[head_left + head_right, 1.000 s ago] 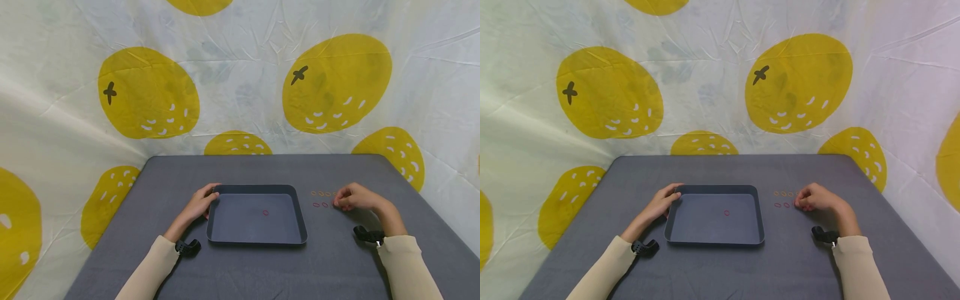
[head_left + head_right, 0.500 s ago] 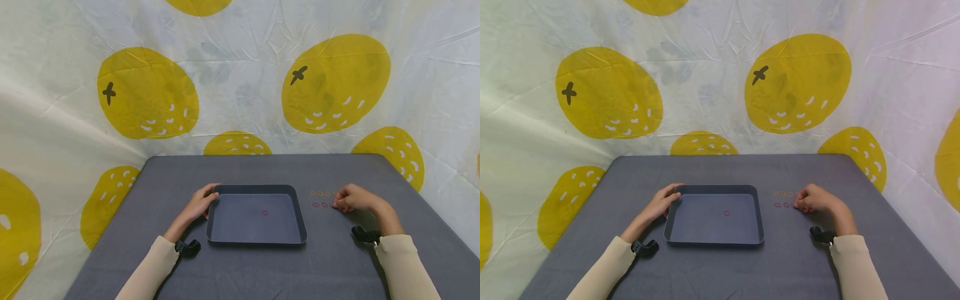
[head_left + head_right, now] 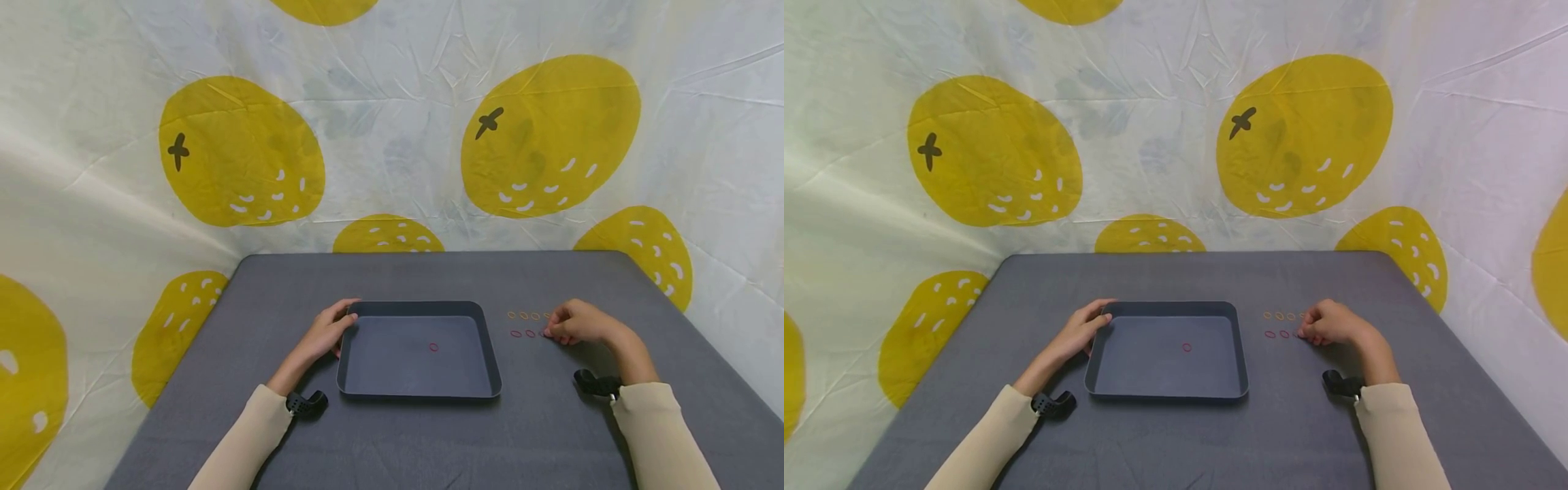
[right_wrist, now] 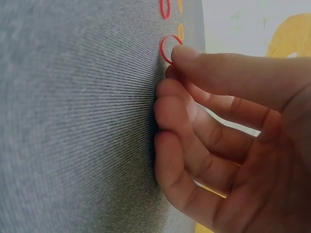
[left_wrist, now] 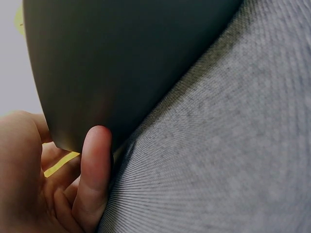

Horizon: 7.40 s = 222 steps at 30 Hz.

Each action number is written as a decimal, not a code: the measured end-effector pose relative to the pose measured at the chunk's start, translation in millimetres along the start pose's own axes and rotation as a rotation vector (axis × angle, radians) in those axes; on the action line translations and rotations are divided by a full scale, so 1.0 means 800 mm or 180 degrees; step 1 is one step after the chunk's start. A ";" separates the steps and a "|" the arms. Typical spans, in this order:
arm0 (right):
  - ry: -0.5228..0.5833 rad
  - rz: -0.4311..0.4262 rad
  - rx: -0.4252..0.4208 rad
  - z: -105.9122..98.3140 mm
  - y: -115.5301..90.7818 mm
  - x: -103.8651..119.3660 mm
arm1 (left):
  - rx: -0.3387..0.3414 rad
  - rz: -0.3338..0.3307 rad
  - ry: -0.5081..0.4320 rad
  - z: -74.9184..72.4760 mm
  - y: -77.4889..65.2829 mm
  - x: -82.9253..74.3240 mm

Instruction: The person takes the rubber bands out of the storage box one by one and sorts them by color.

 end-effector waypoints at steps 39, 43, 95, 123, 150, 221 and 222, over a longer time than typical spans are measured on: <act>0.0097 -0.0211 -0.0076 -0.001 -0.001 0.005 | 0.0001 0.0095 0.0087 0.001 -0.002 0.003; 0.0090 -0.0314 -0.0078 -0.003 -0.001 0.013 | -0.0007 0.0090 0.0083 0.001 -0.002 0.002; 0.0266 -0.0526 0.0147 0.008 0.011 0.018 | -0.0047 0.0100 -0.0003 0.004 0.000 0.000; 0.0271 -0.0520 0.0195 0.012 0.016 0.016 | -0.0066 0.0132 0.0052 0.003 0.002 -0.001; -0.0089 -0.0629 -0.0317 0.008 0.005 0.051 | -0.0077 0.0122 0.0074 0.001 -0.002 0.002; -0.0601 -0.0988 0.0585 0.104 0.137 0.199 | 0.0075 0.0195 0.0091 0.001 -0.001 0.001; -0.0597 -0.0981 0.0590 0.105 0.137 0.199 | 0.0073 0.0198 0.0089 0.001 -0.001 0.001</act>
Point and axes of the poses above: each hand's wrist, its own y-axis towards the middle knuckle, its own z-axis out of the palm, x = y × z, the point moved 2 cm from there along y, towards the middle knuckle, and after that the axes turned 13 degrees about x, right-handed, at the moved point
